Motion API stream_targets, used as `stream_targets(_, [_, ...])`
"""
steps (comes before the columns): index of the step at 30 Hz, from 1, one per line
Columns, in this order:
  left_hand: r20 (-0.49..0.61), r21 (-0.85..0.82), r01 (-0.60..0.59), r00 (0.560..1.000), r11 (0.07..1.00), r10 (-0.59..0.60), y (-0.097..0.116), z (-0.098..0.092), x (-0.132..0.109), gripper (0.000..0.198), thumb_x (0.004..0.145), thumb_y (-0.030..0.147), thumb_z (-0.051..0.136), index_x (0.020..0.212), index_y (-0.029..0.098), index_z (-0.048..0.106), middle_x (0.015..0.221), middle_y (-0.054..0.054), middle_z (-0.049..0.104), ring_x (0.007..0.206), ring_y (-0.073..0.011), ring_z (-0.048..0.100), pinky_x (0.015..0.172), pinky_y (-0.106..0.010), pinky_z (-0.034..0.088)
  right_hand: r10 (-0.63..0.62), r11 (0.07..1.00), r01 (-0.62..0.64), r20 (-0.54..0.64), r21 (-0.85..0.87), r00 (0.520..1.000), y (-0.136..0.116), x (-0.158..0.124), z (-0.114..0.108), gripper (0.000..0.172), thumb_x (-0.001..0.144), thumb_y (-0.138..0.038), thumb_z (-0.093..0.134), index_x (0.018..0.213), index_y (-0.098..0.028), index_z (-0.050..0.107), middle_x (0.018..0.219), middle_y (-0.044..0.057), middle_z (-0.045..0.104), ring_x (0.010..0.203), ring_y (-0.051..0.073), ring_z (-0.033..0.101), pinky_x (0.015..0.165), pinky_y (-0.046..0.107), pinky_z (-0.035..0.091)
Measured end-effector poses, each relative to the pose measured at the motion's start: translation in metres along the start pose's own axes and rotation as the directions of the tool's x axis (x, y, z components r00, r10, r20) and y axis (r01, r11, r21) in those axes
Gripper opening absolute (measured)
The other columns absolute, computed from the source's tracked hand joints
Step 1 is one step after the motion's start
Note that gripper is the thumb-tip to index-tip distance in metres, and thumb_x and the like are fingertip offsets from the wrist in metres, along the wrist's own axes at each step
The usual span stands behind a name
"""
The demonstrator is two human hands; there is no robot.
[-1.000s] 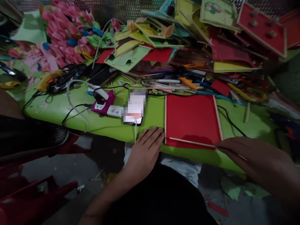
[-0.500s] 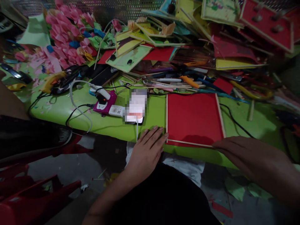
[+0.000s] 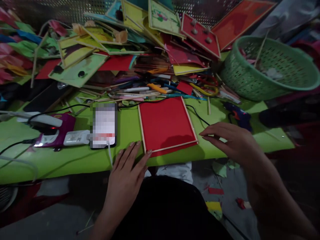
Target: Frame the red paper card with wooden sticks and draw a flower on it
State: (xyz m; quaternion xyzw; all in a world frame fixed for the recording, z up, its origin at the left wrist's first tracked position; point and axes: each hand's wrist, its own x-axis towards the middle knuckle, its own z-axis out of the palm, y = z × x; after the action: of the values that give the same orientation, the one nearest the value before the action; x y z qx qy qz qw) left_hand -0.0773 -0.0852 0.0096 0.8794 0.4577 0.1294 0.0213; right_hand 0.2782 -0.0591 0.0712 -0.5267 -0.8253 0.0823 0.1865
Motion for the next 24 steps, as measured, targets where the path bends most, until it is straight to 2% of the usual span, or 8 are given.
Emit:
stream_targets(5, [-0.004, -0.002, -0.017, 1.0, 1.0, 0.017, -0.002, 0.001, 0.0, 0.057, 0.093, 0.02, 0.056, 0.149, 0.031, 0.045, 0.162, -0.006, 0.039, 0.151, -0.0276, 0.035, 0.116, -0.052, 0.04, 0.026, 0.999, -0.026, -0.005, -0.028, 1.0, 0.005, -0.008, -0.004, 0.014, 0.098, -0.02, 0.057, 0.101, -0.025, 0.07, 0.098, 0.004, 0.075, 0.092, 0.02, 0.071, 0.083, 0.033, 0.052])
stream_targets(12, [0.0, 0.002, -0.023, 1.0, 1.0, 0.023, -0.002, 0.002, -0.001, 0.058, 0.094, 0.021, 0.056, 0.15, 0.03, 0.043, 0.161, -0.006, 0.04, 0.151, -0.0275, 0.035, 0.116, -0.052, 0.04, -0.011, 0.999, 0.016, 0.121, -0.04, 0.993, 0.003, -0.006, 0.015, 0.016, 0.101, -0.026, 0.054, 0.103, -0.022, 0.069, 0.1, 0.006, 0.073, 0.09, 0.02, 0.069, 0.078, 0.032, 0.049])
stream_targets(17, [-0.009, -0.006, -0.012, 1.0, 1.0, 0.012, -0.002, 0.0, 0.001, 0.055, 0.095, 0.021, 0.055, 0.148, 0.031, 0.045, 0.161, -0.006, 0.041, 0.15, -0.0267, 0.036, 0.115, -0.052, 0.041, 0.041, 0.999, -0.047, 0.176, 0.027, 0.984, 0.005, -0.005, 0.02, 0.018, 0.102, -0.03, 0.051, 0.098, -0.021, 0.067, 0.097, 0.007, 0.07, 0.086, 0.019, 0.067, 0.076, 0.03, 0.048])
stream_targets(24, [-0.017, -0.024, -0.002, 1.0, 1.0, 0.001, -0.003, -0.005, 0.003, 0.055, 0.096, 0.024, 0.053, 0.15, 0.03, 0.043, 0.158, -0.003, 0.046, 0.147, -0.0238, 0.041, 0.114, -0.048, 0.043, 0.131, 0.963, -0.179, 0.229, 0.2, 0.964, 0.008, -0.003, 0.009, 0.021, 0.101, -0.038, 0.052, 0.095, -0.021, 0.064, 0.095, 0.006, 0.069, 0.087, 0.019, 0.066, 0.077, 0.03, 0.049])
